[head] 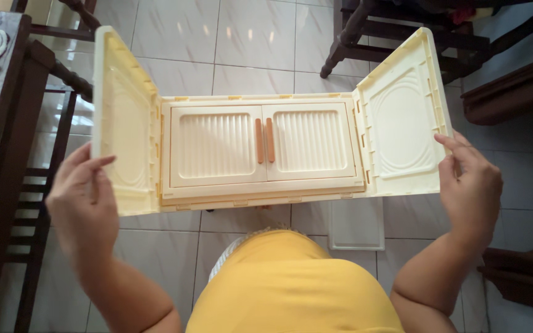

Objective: The person assembles a beige plastic storage box by unfolding its sides, securing the latches, and attaching the lid. The person handles the box and lid by hand, rotating and adjusting the components to complete the assembly.

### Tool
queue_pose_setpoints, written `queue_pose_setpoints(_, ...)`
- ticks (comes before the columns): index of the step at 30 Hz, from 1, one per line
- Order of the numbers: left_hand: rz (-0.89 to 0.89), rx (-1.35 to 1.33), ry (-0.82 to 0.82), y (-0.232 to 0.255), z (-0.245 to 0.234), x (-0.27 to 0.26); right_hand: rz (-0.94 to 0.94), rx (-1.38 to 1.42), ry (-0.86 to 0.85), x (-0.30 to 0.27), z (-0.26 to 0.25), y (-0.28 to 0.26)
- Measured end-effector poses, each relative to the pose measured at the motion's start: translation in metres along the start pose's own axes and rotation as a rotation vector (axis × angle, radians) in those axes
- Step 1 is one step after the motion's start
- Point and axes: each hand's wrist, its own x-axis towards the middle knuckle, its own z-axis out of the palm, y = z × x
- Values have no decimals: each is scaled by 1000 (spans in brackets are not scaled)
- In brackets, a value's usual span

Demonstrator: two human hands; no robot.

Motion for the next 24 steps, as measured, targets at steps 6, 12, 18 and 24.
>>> queue_pose_setpoints(6, 34, 287, 219, -13, -1, -10, -92, -67, 39, -1, 3, 1)
queue_pose_setpoints(12, 48, 455, 248, -20, 15, -30, -126, -172, 95, -7, 16, 5)
queue_pose_setpoints(18, 137, 602, 287, -12, 20, -26, -146, -279, 152, -12, 24, 3)
queue_pose_setpoints(24, 354, 293, 139, 31, 72, -41, -391, -406, 461, -12, 43, -27)
